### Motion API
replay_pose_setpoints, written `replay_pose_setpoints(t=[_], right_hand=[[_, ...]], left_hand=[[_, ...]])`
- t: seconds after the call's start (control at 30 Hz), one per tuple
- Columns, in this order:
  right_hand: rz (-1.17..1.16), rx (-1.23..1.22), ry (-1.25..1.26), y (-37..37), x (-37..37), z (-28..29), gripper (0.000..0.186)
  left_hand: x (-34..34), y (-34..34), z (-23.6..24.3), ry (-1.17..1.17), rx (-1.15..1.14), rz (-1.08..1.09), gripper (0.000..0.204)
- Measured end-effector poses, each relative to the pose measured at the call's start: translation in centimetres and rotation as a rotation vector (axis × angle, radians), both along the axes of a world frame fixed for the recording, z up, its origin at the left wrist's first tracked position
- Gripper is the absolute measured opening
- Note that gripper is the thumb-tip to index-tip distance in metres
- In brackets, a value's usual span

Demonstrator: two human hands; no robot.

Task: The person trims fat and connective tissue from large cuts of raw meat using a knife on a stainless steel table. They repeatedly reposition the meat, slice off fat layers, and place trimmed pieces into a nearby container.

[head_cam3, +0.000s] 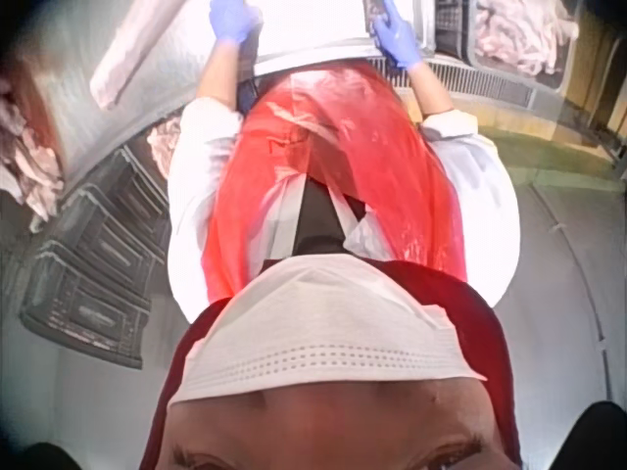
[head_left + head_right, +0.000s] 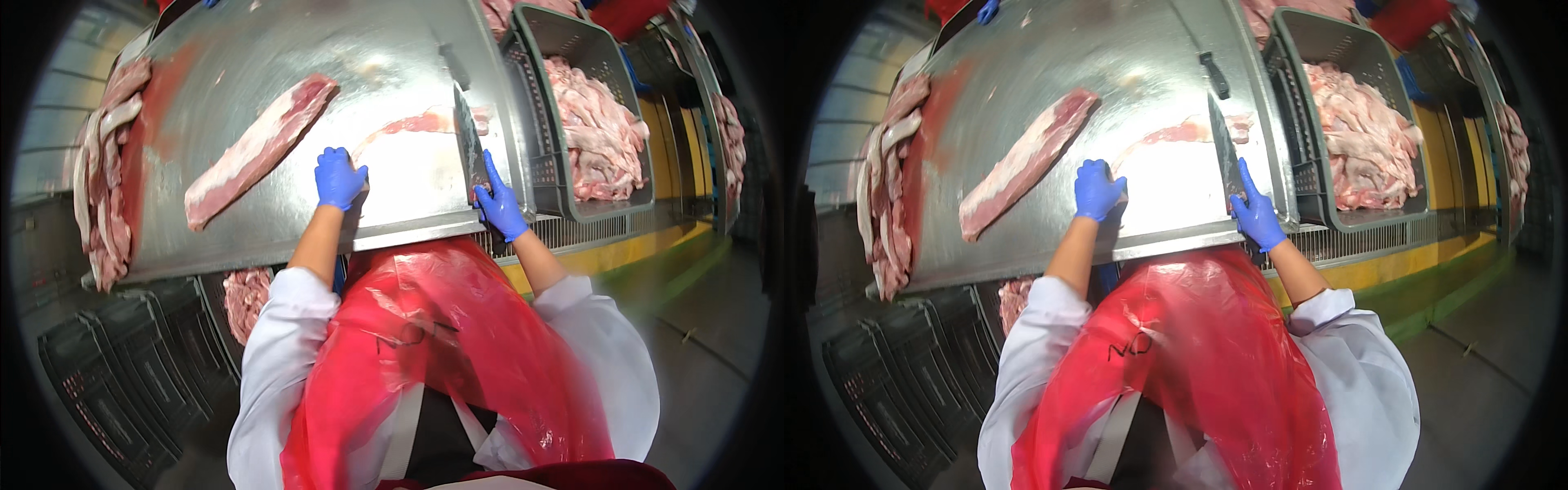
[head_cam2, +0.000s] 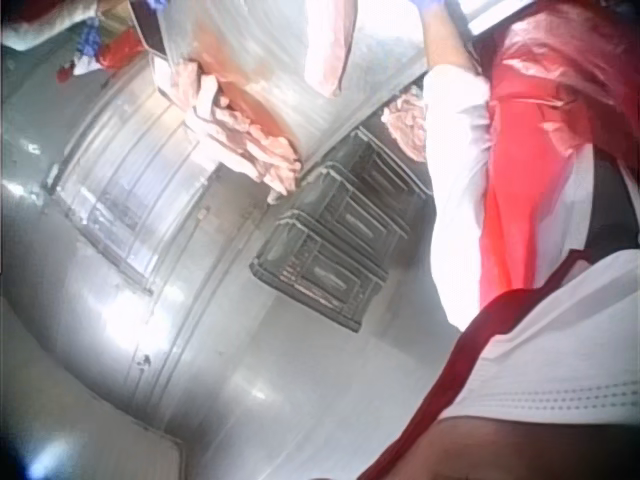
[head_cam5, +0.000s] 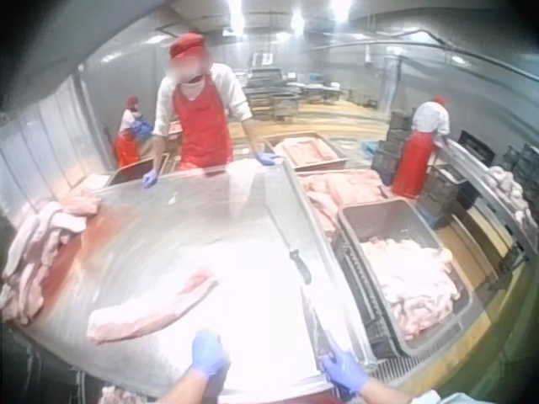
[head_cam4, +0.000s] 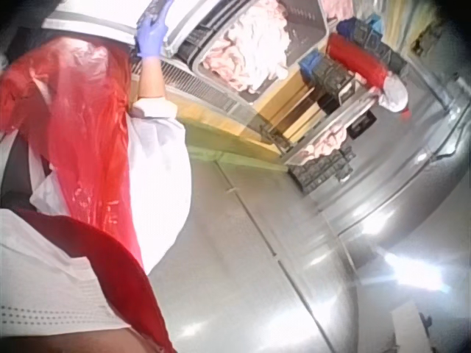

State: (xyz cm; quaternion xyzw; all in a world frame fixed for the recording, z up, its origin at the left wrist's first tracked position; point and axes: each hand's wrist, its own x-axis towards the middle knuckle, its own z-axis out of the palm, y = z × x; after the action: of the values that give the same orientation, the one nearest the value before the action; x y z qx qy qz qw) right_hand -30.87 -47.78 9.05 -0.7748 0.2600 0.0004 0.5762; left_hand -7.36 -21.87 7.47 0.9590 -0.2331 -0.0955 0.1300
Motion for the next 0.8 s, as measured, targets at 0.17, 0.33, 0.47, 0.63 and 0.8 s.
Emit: replay_pose_setpoints(t=[0.17,0.33,0.47,0.63,0.8], right_hand=[[-0.004,0.016,-0.083,-1.0,-5.5,1.2,0.080],[-0.153,-0.083,0.015,-0.1,-11.9,0.3,0.081],[-0.165,0.092,-0.085,0.6,-12.7,0.9,0.079],[-0.108,0.105,-0.092,0.9,-10.4,0.9,0.080],[-0.092,0.033,-0.064,0.7,-8.1,-1.5,0.083]], left_hand=[[2.5,-0.3,-7.9,0.264,-0.413,0.090,0.020],[4.1,-9.2,7.2,0.927,-0.926,0.050,0.020],[3.9,-21.5,21.4,0.734,-0.805,-0.256,0.023],[-4.4,-36.6,32.9,0.511,-0.709,-0.831,0.028],[-12.5,-36.9,25.9,0.416,-0.784,-1.180,0.056]])
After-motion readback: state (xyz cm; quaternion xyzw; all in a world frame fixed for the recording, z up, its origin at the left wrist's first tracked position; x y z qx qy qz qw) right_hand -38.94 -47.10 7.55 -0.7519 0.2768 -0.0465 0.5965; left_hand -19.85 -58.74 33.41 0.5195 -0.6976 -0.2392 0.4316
